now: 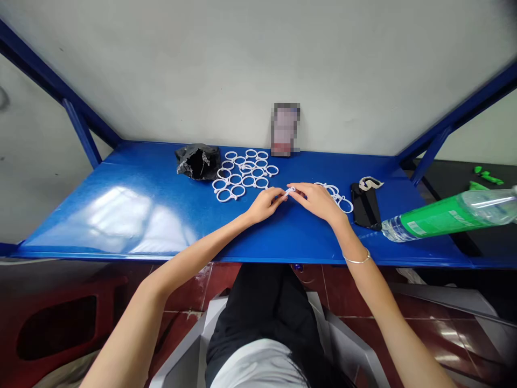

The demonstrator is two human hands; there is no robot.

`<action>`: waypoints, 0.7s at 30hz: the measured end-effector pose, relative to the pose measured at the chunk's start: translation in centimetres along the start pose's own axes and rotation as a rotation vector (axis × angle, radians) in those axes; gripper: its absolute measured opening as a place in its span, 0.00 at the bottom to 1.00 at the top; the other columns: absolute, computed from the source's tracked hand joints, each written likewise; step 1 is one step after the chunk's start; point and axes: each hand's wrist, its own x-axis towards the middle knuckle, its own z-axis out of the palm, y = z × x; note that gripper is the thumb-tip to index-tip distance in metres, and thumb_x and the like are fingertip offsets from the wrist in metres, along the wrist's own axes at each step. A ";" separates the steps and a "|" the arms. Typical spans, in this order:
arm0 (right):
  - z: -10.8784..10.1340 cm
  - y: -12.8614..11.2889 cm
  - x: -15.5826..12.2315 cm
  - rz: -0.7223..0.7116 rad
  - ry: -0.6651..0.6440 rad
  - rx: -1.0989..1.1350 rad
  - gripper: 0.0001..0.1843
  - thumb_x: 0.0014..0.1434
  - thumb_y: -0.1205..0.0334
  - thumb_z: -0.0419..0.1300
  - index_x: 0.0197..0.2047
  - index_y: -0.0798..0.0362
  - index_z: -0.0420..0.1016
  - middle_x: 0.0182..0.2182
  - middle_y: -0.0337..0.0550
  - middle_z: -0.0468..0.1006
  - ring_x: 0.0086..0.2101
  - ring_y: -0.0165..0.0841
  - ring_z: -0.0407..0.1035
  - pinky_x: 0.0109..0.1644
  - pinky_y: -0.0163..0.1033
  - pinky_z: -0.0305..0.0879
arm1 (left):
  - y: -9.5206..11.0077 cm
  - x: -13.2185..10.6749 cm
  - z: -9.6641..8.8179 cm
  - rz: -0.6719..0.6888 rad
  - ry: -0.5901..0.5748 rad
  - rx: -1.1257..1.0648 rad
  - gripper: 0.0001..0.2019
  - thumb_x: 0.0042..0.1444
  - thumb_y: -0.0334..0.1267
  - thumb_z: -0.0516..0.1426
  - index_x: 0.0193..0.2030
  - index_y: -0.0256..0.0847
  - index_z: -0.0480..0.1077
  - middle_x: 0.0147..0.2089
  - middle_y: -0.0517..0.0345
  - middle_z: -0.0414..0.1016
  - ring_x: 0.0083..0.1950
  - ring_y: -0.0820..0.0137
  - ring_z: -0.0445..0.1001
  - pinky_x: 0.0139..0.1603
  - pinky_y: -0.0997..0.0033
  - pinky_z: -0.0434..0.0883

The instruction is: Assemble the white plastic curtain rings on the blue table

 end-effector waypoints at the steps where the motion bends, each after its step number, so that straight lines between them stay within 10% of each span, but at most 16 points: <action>1: -0.3 -0.4 -0.4 0.039 -0.007 -0.003 0.20 0.69 0.54 0.51 0.57 0.50 0.76 0.48 0.49 0.82 0.45 0.45 0.77 0.46 0.46 0.72 | 0.1 -0.1 0.0 0.003 0.007 -0.009 0.15 0.69 0.44 0.48 0.40 0.38 0.72 0.36 0.52 0.78 0.37 0.69 0.75 0.38 0.72 0.69; 7: 1.6 -2.8 -3.3 0.234 0.153 0.221 0.21 0.68 0.52 0.52 0.61 0.48 0.71 0.45 0.47 0.80 0.43 0.41 0.75 0.47 0.46 0.72 | 0.8 -0.3 -0.3 -0.012 0.007 -0.050 0.17 0.69 0.47 0.49 0.39 0.37 0.72 0.36 0.52 0.78 0.37 0.70 0.74 0.41 0.72 0.69; 13: 6.7 -7.2 -6.5 0.457 0.751 0.672 0.16 0.67 0.52 0.54 0.50 0.50 0.76 0.41 0.47 0.79 0.40 0.36 0.74 0.45 0.43 0.71 | 1.0 -0.3 -0.8 -0.116 0.032 -0.233 0.20 0.66 0.52 0.51 0.38 0.37 0.73 0.39 0.51 0.79 0.40 0.68 0.75 0.40 0.72 0.69; 21: 7.7 -8.7 -8.5 0.517 0.705 1.512 0.09 0.55 0.54 0.62 0.30 0.50 0.76 0.22 0.38 0.67 0.25 0.29 0.61 0.28 0.36 0.59 | 0.5 0.2 -1.2 -0.326 0.050 -1.032 0.20 0.56 0.54 0.62 0.34 0.36 0.67 0.33 0.55 0.75 0.37 0.71 0.75 0.44 0.70 0.70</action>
